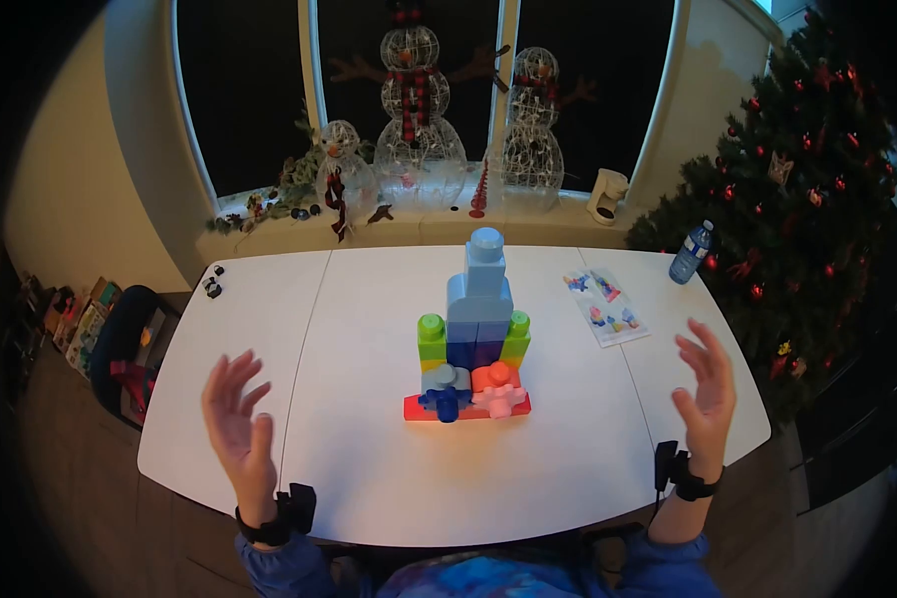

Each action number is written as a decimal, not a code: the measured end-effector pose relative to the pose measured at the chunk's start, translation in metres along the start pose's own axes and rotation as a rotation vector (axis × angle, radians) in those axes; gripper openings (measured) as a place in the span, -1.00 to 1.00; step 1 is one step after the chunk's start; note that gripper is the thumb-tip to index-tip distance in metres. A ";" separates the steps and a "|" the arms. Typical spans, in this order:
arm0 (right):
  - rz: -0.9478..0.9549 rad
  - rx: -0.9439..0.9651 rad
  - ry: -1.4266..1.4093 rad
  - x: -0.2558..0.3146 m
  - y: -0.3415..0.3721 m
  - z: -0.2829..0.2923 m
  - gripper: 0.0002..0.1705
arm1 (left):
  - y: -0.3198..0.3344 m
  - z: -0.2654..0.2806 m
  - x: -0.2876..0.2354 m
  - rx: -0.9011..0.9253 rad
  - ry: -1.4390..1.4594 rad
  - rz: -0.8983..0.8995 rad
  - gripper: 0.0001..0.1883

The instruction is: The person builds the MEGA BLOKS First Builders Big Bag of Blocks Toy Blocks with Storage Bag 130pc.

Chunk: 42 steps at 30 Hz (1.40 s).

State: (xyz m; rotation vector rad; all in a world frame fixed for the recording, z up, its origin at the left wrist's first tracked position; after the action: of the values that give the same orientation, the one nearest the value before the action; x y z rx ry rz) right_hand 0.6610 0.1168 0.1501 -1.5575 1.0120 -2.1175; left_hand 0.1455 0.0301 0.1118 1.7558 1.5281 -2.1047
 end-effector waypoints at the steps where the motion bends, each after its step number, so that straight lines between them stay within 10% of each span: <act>1: 0.067 -0.161 0.018 0.001 0.000 0.028 -0.11 | 0.000 0.025 -0.006 -0.111 -0.064 -0.068 -0.32; 10: 0.310 -0.944 0.132 0.030 0.036 0.165 -0.51 | 0.004 0.117 -0.069 -0.797 -0.308 -0.317 -0.53; 42: 0.266 -0.850 0.122 0.008 0.029 0.145 -0.63 | 0.006 0.123 -0.064 -0.900 -0.378 -0.416 -0.62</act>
State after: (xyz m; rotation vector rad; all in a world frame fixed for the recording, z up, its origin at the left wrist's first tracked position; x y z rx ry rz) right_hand 0.7878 0.0404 0.1575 -1.4758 2.2171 -1.6807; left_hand 0.0808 -0.0884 0.1432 0.7398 2.2929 -1.3185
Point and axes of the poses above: each hand's wrist, its own y-axis away from the middle knuckle, its own z-axis out of the back of the hand, x = y × z, the point moved 4 cm from there along -y, towards the middle knuckle, and after that the axes turned 11 degrees about -x, right-handed, at the moved point
